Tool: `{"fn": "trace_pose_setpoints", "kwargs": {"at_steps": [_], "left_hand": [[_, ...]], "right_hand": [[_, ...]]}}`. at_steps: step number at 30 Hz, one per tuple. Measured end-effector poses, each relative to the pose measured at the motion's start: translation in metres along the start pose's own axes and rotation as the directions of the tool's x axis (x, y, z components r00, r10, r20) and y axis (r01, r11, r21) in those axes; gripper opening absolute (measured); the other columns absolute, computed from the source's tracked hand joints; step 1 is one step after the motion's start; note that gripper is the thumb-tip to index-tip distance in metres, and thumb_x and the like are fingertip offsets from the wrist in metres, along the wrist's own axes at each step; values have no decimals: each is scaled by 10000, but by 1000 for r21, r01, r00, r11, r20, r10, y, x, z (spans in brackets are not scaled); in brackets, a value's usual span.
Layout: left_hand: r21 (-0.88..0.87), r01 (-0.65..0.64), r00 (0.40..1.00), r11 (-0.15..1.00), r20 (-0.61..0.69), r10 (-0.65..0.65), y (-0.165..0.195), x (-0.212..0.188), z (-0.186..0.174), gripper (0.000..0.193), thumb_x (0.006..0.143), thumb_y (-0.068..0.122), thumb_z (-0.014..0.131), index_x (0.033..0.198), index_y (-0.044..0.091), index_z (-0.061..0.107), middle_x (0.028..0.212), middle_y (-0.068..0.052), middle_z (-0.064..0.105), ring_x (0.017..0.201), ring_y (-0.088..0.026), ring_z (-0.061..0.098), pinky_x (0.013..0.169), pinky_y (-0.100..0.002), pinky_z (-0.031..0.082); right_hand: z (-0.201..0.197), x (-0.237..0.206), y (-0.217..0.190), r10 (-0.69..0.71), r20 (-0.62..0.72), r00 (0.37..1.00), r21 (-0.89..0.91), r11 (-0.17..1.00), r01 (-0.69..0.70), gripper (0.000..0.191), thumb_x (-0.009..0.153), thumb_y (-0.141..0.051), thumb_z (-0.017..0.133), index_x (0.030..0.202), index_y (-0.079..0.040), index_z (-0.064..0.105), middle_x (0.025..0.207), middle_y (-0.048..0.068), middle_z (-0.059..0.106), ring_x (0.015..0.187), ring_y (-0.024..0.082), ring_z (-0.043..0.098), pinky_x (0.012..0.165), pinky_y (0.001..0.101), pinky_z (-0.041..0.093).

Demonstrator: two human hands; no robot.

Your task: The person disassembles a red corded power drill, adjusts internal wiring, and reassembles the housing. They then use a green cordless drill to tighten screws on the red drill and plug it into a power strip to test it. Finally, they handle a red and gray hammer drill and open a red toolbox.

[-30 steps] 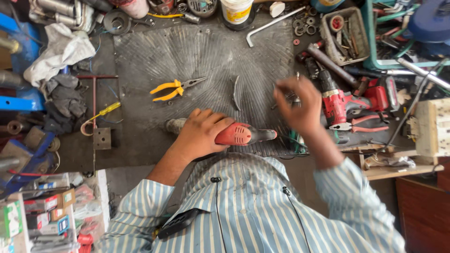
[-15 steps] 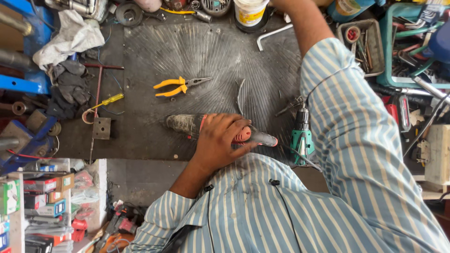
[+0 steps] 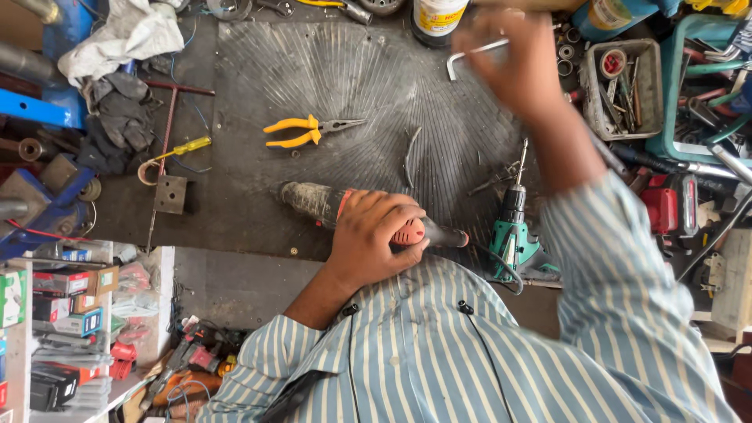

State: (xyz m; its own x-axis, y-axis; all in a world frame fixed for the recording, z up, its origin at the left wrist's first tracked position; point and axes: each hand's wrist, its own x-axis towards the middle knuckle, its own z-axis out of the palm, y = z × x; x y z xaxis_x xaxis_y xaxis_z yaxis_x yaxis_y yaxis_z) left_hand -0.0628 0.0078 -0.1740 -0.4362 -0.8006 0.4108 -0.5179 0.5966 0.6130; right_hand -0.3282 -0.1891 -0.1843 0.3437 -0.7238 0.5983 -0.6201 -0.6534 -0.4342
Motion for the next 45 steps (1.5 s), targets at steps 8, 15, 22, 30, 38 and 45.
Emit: {"fn": "trace_pose_setpoints", "kwargs": {"at_steps": [8,15,22,30,38,45], "left_hand": [[-26,46,999,999,-28,-47,3,-4,0,393,698,305,878,1005,150,688,1053,-4,689,997,-230,643,927,-413,427],[-4,-5,999,1000,-34,5,-1,-8,5,395,756,335,894,1033,156,676,1071,10,690,1004,-213,646,924,-411,428],[-8,-7,999,1000,-39,7,0,-16,3,428,746,360,883,1061,149,685,1083,-1,685,1032,-224,647,962,-421,433],[-11,-3,1000,1000,-10,3,-3,-17,1,415,772,402,876,1053,154,699,1088,-2,697,1024,-220,648,944,-414,430],[5,-52,998,999,-24,52,-3,-12,0,471,797,451,862,1087,127,681,1097,-16,691,1026,-228,649,938,-423,438],[15,-40,998,999,-44,41,-2,-12,0,444,806,426,866,1089,139,680,1094,-15,689,1024,-233,651,938,-419,441]], "right_hand": [[-67,-134,-143,-33,419,907,214,975,-63,253,738,3,730,982,-62,713,1128,81,742,905,248,745,753,367,605],[-62,-128,-171,30,360,933,99,993,-70,240,787,-11,730,1020,-67,722,1132,64,734,898,248,737,752,371,594],[-63,-119,-183,-69,405,912,12,997,70,314,722,-46,727,1034,-79,727,1115,84,726,925,269,734,774,393,592],[-68,-107,-197,-45,425,904,-92,991,93,272,729,-100,752,999,-79,726,1107,67,730,907,257,729,761,387,588],[-55,-102,-202,111,381,918,-44,994,-101,165,816,-132,759,962,-74,709,962,59,703,832,267,710,704,388,567],[-35,-125,-211,171,318,933,-108,984,-143,135,902,-148,699,971,-35,674,837,99,630,739,302,662,624,421,512]]}}
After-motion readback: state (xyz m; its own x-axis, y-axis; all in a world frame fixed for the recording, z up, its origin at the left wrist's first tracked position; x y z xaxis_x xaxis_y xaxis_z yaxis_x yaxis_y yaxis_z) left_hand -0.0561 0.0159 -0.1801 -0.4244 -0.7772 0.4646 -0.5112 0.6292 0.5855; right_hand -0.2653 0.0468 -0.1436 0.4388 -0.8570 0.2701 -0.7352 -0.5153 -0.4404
